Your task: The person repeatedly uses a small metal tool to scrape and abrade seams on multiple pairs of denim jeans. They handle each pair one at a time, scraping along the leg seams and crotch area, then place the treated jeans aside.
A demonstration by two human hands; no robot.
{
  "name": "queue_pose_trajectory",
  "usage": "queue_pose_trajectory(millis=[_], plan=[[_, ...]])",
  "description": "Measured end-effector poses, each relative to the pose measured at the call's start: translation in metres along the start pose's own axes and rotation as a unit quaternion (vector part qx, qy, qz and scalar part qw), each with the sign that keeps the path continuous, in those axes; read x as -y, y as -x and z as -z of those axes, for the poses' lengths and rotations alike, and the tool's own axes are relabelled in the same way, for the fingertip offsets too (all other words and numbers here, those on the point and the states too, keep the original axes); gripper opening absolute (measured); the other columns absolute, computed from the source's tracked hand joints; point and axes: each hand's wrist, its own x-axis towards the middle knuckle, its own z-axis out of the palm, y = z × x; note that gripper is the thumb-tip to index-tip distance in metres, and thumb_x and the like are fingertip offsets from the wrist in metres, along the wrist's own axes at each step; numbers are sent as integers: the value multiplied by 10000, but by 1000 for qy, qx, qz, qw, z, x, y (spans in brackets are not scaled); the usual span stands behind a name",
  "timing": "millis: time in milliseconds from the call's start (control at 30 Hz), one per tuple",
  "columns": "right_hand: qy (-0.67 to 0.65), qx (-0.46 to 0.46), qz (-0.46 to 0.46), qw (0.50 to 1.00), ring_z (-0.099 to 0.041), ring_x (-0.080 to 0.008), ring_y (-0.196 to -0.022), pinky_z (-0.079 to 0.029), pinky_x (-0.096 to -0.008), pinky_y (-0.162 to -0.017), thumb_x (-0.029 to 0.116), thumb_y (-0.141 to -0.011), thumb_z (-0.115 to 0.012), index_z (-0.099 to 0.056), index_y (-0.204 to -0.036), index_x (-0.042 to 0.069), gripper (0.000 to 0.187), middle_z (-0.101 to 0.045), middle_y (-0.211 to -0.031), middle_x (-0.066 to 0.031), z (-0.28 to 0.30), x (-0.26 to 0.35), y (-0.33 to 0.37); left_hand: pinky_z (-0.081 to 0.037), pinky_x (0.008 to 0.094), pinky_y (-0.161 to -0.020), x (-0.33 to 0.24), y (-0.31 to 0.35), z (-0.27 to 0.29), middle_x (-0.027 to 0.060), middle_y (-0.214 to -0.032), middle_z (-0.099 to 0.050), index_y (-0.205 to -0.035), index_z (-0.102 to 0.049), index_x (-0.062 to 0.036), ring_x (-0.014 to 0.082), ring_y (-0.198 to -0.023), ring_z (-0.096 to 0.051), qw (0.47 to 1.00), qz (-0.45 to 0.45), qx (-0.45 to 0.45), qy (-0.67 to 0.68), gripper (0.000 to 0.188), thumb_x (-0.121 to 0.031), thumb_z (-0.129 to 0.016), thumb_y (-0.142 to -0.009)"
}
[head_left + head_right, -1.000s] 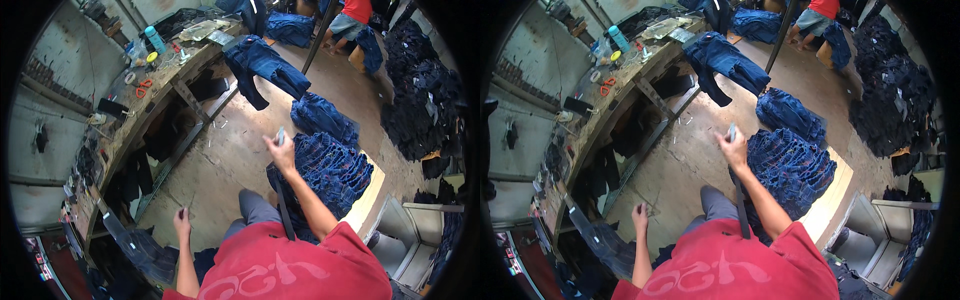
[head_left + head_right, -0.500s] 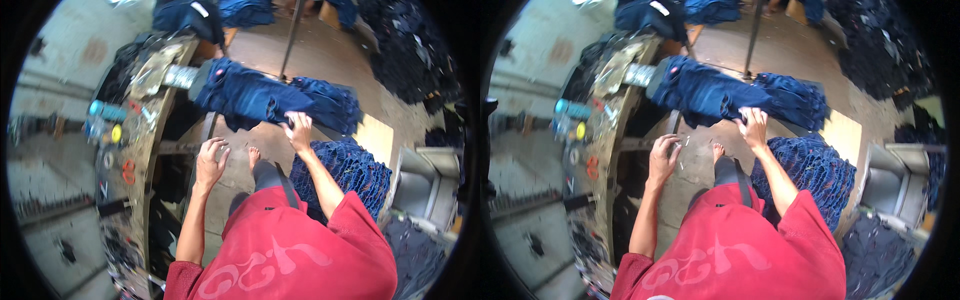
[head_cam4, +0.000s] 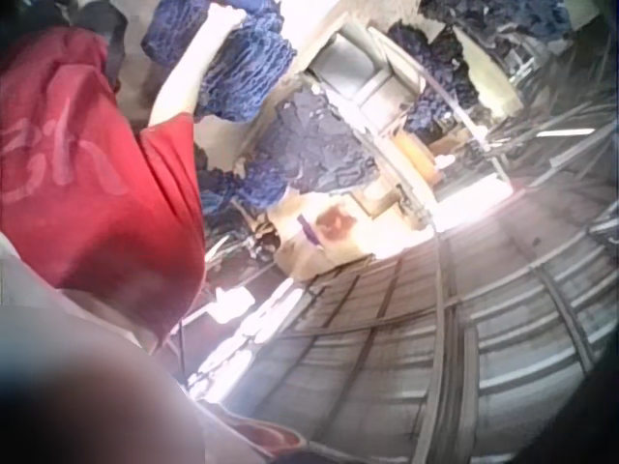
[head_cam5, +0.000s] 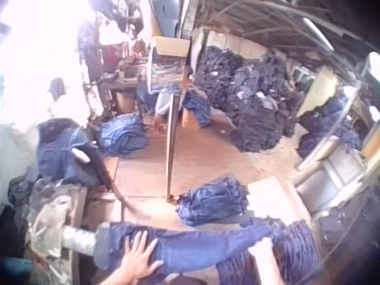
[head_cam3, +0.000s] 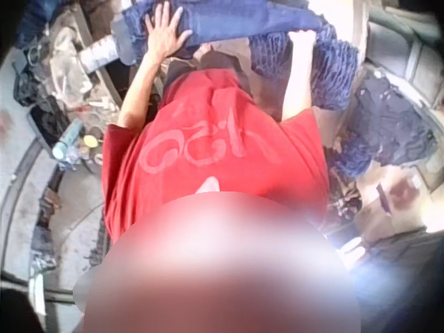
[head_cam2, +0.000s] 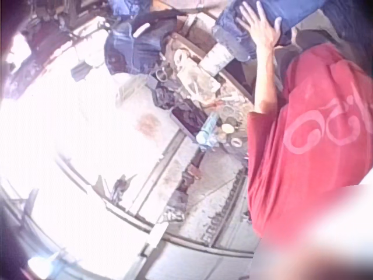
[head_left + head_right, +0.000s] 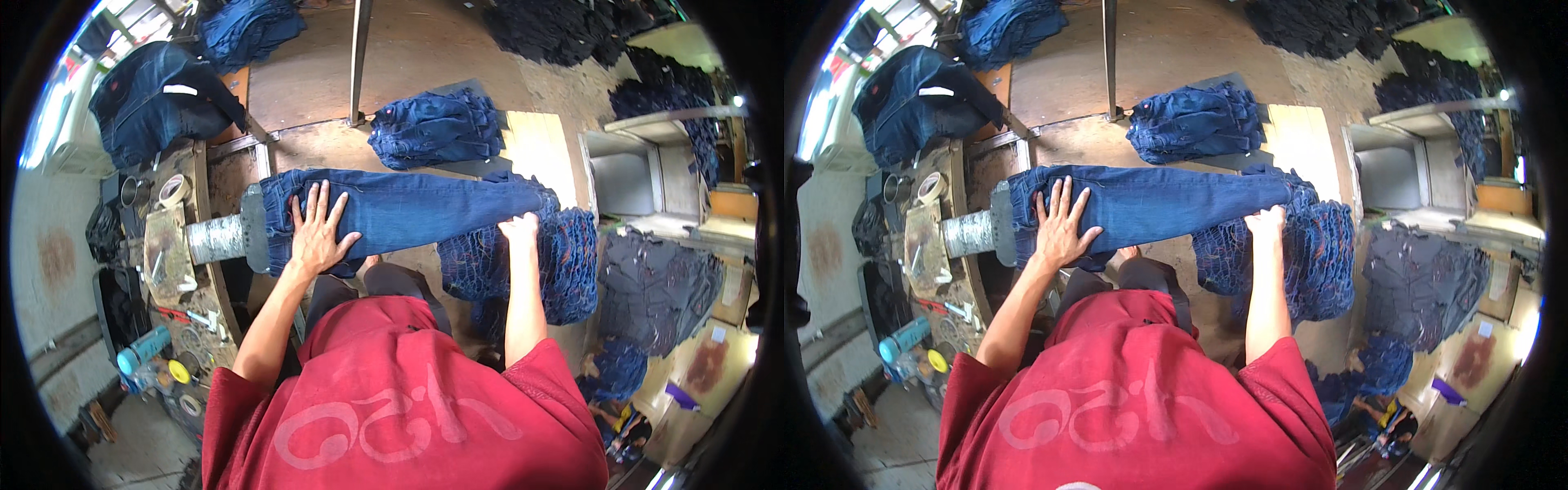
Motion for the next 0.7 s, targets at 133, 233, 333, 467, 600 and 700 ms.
queue_pose_trajectory(millis=[133,233,333,467,600,700], plan=[[136,-38,145,979,-682,-304,-1215,-577,-452,-1070,124,-1008,-761,-599,-1456,-20,498,-668,-1401,-181,4,10,-6,-114,762,-1298,-5,-3,-5,280,-1811,-203,-1709,-417,-119,463,-1688,-163,997,-31,-57,41,1010,-669,-744,-927],[167,-143,303,927,-608,-223,-1337,-495,-369,-1144,-80,-848,-874,-547,-1495,-78,726,-635,-1435,-164,29,31,-44,-68,763,-1301,-18,-8,-2,301,-1813,-173,-1712,-391,-63,477,-1693,-132,999,-8,10,35,1063,-690,-730,-924],[305,-205,379,849,-599,-220,-1321,-471,-352,-1147,32,-836,-949,-391,-1622,-122,976,-565,-1567,-220,46,72,-65,-62,775,-1295,-40,-18,-1,324,-1801,-176,-1706,-391,-43,509,-1686,-112,996,-55,-2,67,1146,-730,-763,-868],[323,-171,305,879,-593,-182,-1275,-515,-372,-960,133,-833,-987,-400,-1650,-58,1024,-465,-1669,-120,35,107,-16,-77,770,-1299,-75,-29,-6,321,-1807,-154,-1699,-397,-35,514,-1687,-90,998,-27,-1,64,1180,-712,-812,-827],[285,-11,326,901,-536,-46,-936,-461,-230,-736,50,-899,-913,-573,-1537,-34,727,-487,-1286,22,-12,95,81,-149,659,-1349,-128,-51,-19,196,-1778,-319,-1642,-455,8,383,-1684,-227,968,-235,0,86,1026,-529,-839,-857],[356,31,431,828,-545,-113,-788,-468,-270,-683,60,-874,-944,-567,-1244,49,528,-523,-956,25,-61,70,139,-125,665,-1355,-178,-75,-37,185,-1765,-374,-1649,-468,-6,329,-1677,-272,950,-292,57,97,1009,-636,-751,-914]])
